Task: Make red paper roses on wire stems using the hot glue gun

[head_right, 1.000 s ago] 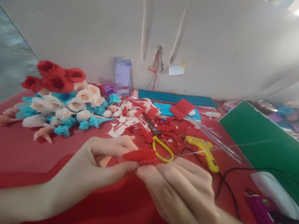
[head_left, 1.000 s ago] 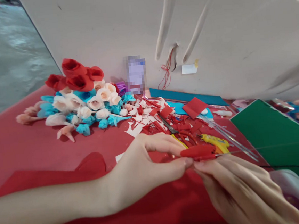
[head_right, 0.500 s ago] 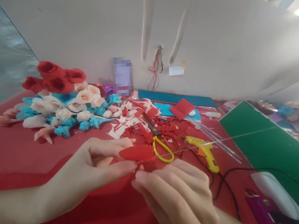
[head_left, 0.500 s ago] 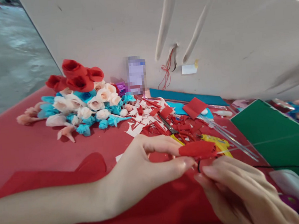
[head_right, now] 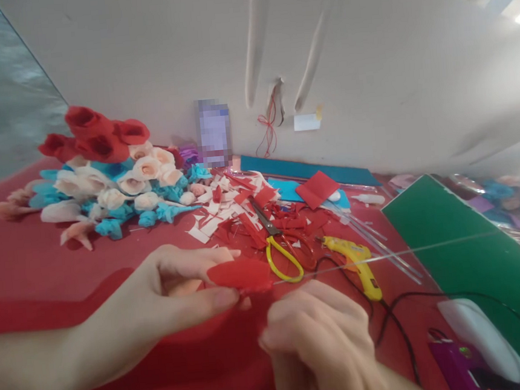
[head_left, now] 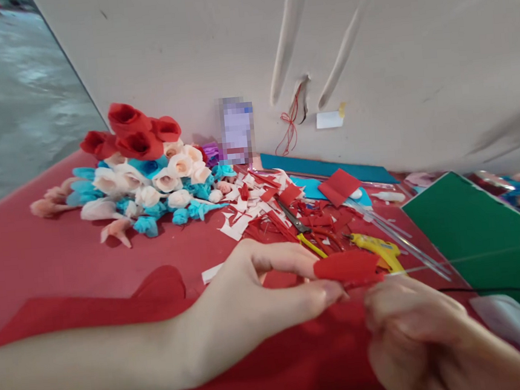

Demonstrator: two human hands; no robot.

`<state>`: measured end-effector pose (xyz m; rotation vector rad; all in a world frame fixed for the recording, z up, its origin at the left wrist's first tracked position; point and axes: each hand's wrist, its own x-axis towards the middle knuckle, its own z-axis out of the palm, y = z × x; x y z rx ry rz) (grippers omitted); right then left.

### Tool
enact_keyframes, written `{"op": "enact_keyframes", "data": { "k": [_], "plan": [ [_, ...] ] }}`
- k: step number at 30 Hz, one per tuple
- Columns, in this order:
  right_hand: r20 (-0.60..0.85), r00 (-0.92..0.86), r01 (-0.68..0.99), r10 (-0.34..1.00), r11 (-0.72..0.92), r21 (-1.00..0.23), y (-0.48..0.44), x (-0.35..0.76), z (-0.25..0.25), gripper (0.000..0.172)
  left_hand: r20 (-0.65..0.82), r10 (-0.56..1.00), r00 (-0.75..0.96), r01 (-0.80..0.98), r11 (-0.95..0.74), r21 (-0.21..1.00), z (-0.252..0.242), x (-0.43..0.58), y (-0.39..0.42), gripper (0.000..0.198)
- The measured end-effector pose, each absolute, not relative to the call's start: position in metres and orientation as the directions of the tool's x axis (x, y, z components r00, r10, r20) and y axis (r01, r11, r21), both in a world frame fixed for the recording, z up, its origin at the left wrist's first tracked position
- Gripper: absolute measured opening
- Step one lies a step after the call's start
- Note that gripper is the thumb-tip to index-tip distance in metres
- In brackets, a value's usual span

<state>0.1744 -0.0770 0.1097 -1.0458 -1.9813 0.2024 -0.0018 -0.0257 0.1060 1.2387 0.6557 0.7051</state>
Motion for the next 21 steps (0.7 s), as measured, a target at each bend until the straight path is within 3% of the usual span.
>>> {"op": "enact_keyframes", "data": {
  "k": [2,5,8,10,13,21],
  "plan": [
    [0.569,-0.243,0.497,0.785,0.605,-0.623,-0.080,0.176,0.107,0.017,-0.055,0.779,0.625,-0.145,0.185,0.972,0.107,-0.002,-0.025,0.013],
    [0.542,-0.048,0.213,0.839,0.538,-0.815,-0.082,0.169,0.098,0.010,-0.032,0.795,0.605,-0.167,0.166,0.972,0.106,-0.002,-0.023,0.013],
    [0.318,0.008,-0.029,0.948,0.319,-0.947,-0.077,0.159,0.096,0.013,0.014,0.836,0.549,-0.212,0.124,0.969,0.103,-0.002,-0.018,0.016],
    [0.141,-0.055,-0.176,0.989,0.129,-0.976,-0.071,0.156,0.099,0.012,0.035,0.864,0.503,-0.249,0.106,0.963,0.100,-0.001,-0.013,0.013],
    [0.029,-0.156,-0.311,0.987,-0.021,-0.950,-0.063,0.155,0.103,0.013,0.047,0.885,0.464,-0.242,0.076,0.967,0.095,-0.001,-0.007,0.009],
    [0.026,-0.165,-0.317,0.986,-0.028,-0.948,-0.053,0.156,0.100,0.019,0.052,0.891,0.451,-0.194,0.041,0.980,0.094,-0.003,-0.004,0.010]
  ]
}}
